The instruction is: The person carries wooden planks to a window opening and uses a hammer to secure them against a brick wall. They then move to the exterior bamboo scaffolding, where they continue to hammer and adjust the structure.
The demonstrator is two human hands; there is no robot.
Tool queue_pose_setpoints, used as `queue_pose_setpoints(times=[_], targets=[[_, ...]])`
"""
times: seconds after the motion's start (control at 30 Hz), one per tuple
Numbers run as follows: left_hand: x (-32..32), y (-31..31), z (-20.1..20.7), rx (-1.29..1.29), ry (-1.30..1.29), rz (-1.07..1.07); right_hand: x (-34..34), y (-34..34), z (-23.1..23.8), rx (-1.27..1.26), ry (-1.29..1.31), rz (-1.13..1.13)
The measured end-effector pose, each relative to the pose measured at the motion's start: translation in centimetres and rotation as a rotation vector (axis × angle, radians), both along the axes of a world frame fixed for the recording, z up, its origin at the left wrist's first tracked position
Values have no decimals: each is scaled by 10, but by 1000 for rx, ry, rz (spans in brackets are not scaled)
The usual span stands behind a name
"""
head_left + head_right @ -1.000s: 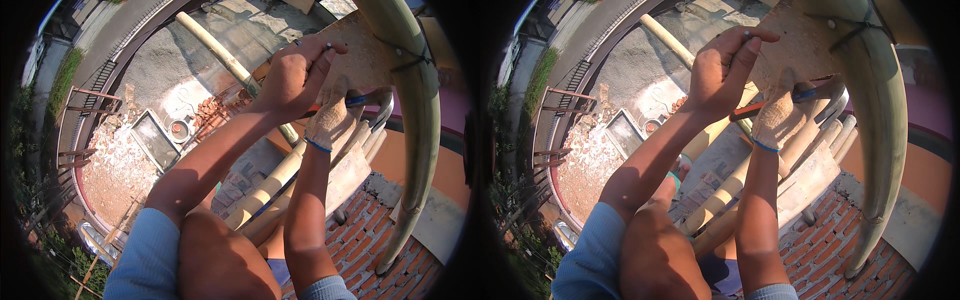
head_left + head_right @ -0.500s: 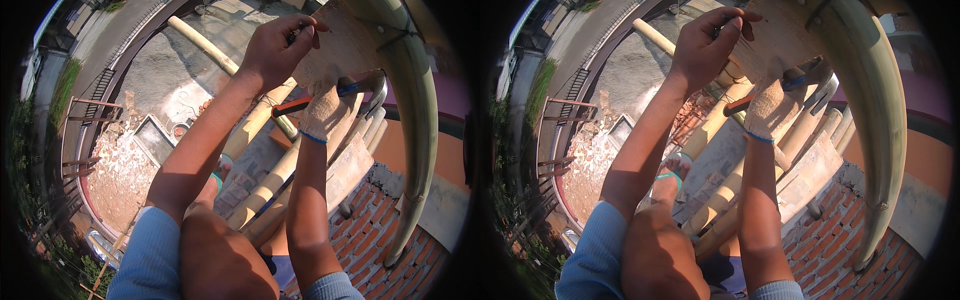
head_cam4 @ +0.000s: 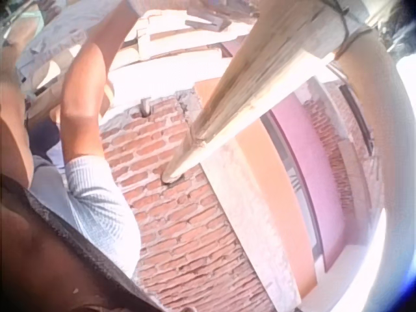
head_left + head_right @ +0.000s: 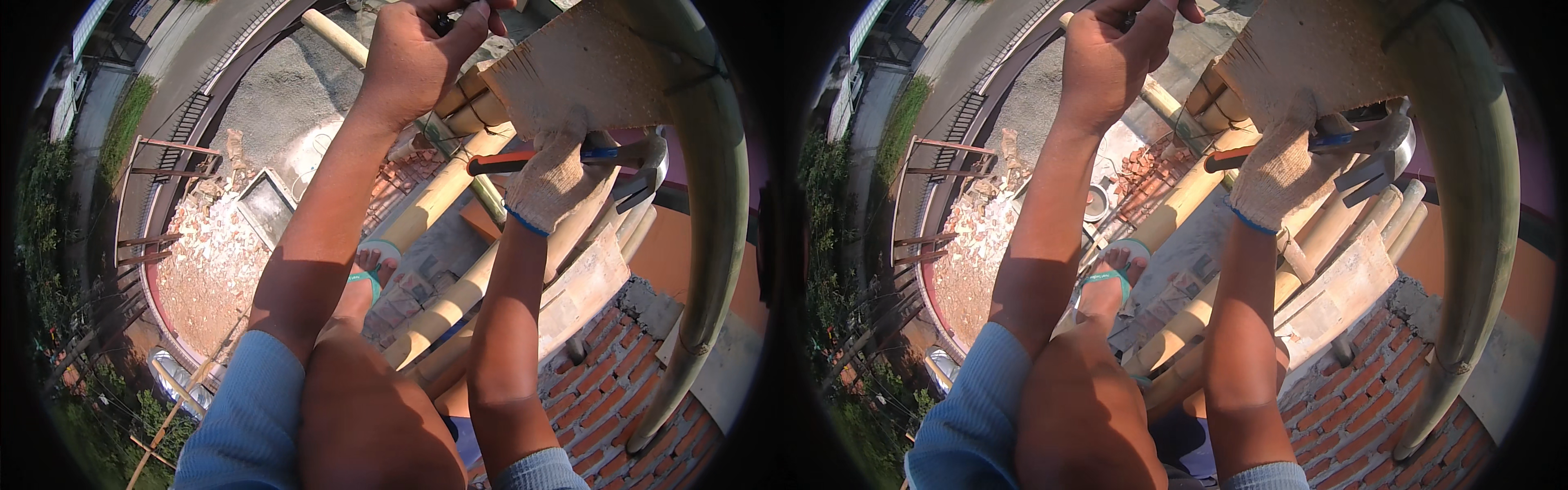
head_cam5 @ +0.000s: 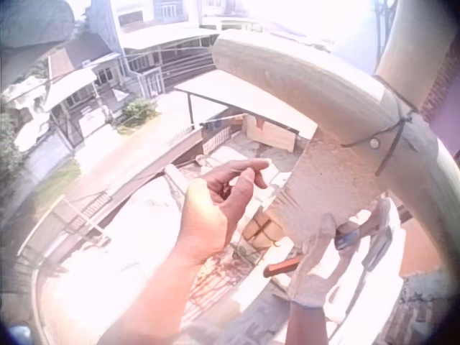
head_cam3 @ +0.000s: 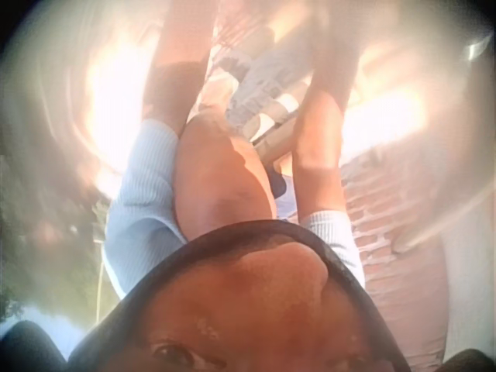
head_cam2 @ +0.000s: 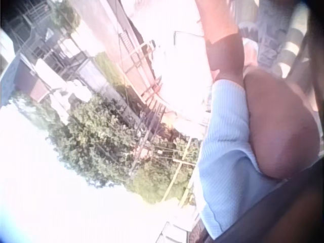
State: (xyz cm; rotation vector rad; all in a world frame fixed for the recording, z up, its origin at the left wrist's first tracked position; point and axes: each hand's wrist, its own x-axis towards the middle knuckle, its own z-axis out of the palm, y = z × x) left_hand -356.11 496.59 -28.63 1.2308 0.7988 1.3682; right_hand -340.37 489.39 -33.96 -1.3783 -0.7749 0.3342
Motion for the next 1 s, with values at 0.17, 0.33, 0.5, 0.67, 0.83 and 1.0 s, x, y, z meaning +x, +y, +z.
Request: queue_pose_setpoints(times=[0.17, 0.33, 0.5, 0.67, 0.83, 1.0], targets=[[12, -2, -1, -1, 41, -95, 2, -1, 4, 82, 72, 89], [24, -5, -10, 147, 90, -122, 1, 0, 6, 26, 118, 34], [30, -8, -12, 135, 182, -167, -6, 3, 11, 73, 190, -4], [37, -13, -6, 136, 109, -139, 0, 1, 10, 0, 93, 71], [56, -13, 0, 219, 143, -77, 4, 1, 7, 45, 181, 65], [79, -5, 14, 421, 28, 67, 0, -1, 13, 86, 325, 123]])
